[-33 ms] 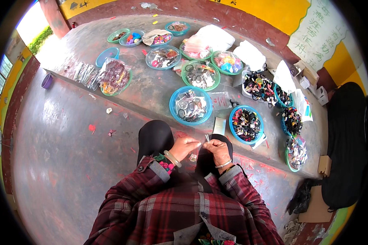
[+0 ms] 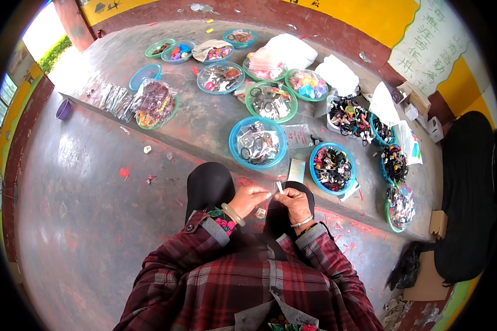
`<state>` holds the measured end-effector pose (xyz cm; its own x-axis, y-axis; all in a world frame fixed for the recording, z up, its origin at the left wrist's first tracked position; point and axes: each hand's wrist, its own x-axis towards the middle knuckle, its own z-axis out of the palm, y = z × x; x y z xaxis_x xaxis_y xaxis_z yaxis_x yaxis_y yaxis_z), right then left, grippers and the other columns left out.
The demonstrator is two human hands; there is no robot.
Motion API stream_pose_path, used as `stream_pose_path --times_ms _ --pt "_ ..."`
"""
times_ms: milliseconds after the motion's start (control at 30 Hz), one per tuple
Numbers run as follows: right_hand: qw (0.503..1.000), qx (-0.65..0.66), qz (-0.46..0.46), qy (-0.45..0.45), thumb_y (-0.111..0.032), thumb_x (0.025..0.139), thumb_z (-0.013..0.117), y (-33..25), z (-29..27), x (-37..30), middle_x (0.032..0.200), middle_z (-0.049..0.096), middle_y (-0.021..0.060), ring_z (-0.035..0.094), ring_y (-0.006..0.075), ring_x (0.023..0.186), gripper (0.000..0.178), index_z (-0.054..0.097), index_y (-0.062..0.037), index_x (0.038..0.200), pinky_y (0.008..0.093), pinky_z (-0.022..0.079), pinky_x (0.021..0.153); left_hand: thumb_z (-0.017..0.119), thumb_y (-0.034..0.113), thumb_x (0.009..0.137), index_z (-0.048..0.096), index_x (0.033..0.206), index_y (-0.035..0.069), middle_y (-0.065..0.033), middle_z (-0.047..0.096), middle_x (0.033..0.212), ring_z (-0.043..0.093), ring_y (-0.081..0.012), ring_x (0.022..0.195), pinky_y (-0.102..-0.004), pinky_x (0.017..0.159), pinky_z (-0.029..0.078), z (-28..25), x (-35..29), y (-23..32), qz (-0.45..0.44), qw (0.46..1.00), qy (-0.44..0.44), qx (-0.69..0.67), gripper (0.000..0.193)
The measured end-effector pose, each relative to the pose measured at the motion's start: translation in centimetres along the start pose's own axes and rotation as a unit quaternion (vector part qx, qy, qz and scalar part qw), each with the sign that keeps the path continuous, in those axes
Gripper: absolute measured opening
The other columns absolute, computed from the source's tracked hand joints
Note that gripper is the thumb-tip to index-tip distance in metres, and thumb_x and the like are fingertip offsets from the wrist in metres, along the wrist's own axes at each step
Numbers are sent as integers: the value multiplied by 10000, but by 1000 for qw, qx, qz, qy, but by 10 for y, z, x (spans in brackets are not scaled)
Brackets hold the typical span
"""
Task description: The person sits on the floor surrounded by bowls of hair accessories and packaging materials. They repeatedly pick up small hair clips, place them into clear plastic bags, and seal the bags. The person handles the items one by one, organizing them into individual packages.
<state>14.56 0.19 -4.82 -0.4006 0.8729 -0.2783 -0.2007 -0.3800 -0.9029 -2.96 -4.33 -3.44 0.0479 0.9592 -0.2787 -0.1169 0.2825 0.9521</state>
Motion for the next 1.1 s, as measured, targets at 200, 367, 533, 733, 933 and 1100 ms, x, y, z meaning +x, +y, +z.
stream_pose_path --times_ms 200,367,533,733,933,1100 --pt "1000 -3 -1 1 9 734 650 -1 2 0 644 574 -26 469 37 564 91 593 -45 688 170 353 541 595 167 829 635 940 -3 13 563 721 463 -56 600 -186 536 383 -2 2 -10 7 1000 0 10 207" --pt "1000 3 -4 -3 13 720 667 -2 3 -1 629 557 -36 448 34 543 117 580 -56 681 173 337 518 605 158 823 637 931 -11 4 573 726 472 -58 607 -192 542 389 -3 3 -15 4 1000 -2 2 204" --pt "1000 3 -11 -13 16 714 672 0 2 0 645 560 -39 454 36 552 123 578 -61 700 174 342 524 616 148 813 641 911 -15 1 578 718 484 -59 621 -198 552 392 -3 3 -14 8 1000 -3 -9 192" --pt "999 33 -8 -20 16 715 672 0 4 -1 683 575 -31 482 42 583 119 584 -62 734 174 371 550 602 132 810 638 866 -29 -2 602 726 512 -47 685 -208 598 418 -1 -1 -5 28 1000 -8 -1 175" --pt "998 38 -2 -39 21 731 661 0 -1 -1 747 593 -13 522 61 665 103 601 -40 790 185 411 629 622 106 799 634 834 -22 -7 597 733 508 -48 669 -194 600 414 -1 2 -9 58 998 16 -2 134" --pt "998 31 2 -50 23 740 653 -1 -2 -1 769 598 -6 533 69 710 98 612 -28 813 191 417 665 632 95 787 634 816 -26 -19 606 740 525 -55 692 -205 628 435 1 -2 3 45 998 38 18 125"
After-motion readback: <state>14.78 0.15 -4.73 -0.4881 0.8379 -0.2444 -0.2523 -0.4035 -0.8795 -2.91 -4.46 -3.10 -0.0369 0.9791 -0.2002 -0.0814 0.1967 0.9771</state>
